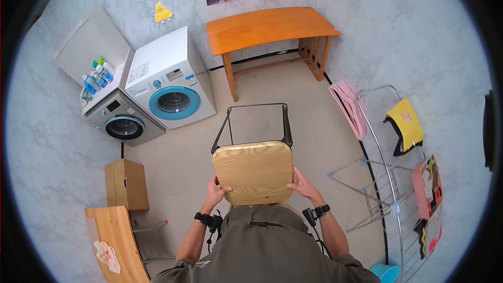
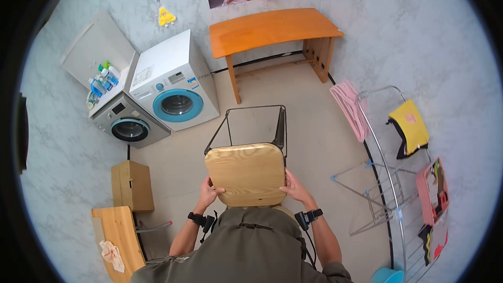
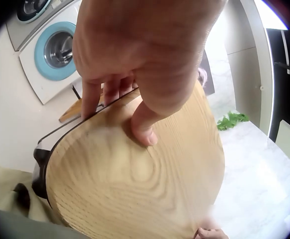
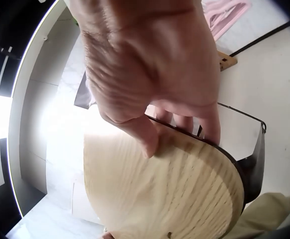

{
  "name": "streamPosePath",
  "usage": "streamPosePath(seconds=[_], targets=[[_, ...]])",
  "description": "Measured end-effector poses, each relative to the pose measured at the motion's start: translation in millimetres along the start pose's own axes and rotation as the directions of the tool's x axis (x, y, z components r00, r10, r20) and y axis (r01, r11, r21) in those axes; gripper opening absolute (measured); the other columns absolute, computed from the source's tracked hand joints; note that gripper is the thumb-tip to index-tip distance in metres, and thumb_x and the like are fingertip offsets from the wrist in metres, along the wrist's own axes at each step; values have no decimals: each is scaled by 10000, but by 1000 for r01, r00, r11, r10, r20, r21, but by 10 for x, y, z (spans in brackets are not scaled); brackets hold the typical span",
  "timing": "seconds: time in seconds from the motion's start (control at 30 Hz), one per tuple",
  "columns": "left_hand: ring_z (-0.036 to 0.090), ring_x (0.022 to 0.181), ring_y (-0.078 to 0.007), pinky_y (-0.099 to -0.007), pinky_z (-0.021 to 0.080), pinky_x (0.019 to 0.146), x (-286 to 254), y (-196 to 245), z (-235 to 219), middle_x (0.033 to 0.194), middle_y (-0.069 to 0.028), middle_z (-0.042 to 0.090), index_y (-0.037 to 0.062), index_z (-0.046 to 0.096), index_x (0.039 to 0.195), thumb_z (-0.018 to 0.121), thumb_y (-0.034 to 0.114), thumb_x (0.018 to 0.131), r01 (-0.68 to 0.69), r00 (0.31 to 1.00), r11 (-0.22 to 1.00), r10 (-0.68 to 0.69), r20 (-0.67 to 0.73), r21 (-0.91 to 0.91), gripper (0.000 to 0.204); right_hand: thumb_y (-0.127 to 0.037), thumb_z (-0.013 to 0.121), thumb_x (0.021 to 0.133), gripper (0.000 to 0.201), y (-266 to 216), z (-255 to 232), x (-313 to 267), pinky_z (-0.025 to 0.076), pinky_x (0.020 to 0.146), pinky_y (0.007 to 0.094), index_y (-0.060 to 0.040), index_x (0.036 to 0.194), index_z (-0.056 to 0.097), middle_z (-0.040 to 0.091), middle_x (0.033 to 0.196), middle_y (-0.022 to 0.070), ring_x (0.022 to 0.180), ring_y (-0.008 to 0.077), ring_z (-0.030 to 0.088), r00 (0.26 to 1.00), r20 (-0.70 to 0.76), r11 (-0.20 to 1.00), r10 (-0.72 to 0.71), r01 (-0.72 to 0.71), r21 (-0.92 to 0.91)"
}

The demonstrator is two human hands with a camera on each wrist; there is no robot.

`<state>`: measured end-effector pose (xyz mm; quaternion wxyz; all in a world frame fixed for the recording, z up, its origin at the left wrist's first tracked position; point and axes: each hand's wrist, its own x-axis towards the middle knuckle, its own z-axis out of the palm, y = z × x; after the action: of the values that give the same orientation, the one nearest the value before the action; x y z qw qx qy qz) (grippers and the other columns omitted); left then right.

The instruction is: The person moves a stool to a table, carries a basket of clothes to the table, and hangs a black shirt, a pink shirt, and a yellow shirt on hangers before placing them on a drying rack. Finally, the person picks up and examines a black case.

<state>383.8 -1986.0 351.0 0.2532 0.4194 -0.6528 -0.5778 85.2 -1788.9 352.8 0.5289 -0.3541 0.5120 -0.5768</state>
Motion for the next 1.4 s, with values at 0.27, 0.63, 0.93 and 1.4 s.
streamPosePath(seconds=[0.27,0.63,0.93,1.4], targets=[[620,907,-204,-336,482,852,2280,-123,644,974,-119,659,-21,542,1073,797,-6,614,-4,999,1000,4,-35,-15,525,203,454,769,794,-66,-1335,2029,365,1025,306,-26,1467,153,380,1424,141,1282,217,424,984,-133,986,115,-129,-107],[603,890,-167,-302,486,818,5039,285,1576,982,-80,643,-18,530,1076,784,-16,640,93,985,990,-77,153,-106,504,168,489,723,801,-946,-3032,4085,441,960,311,-51,1452,239,442,1355,127,1151,215,539,956,-253,960,151,-203,-193],[617,945,-209,-329,483,867,6936,-86,2503,1025,-121,650,-18,525,1103,794,1,644,242,967,967,-247,59,84,532,142,510,719,762,-329,-4686,5977,462,916,309,-65,1426,316,535,1180,86,1068,193,566,946,-195,937,259,-295,-185],[622,845,-290,-378,499,756,9192,-1590,3534,955,-150,655,6,550,1040,765,120,659,546,826,818,-561,46,182,452,63,568,783,620,1236,-6601,8089,454,889,321,-69,1365,400,567,1180,93,1032,212,564,759,-259,719,597,-650,-246]])
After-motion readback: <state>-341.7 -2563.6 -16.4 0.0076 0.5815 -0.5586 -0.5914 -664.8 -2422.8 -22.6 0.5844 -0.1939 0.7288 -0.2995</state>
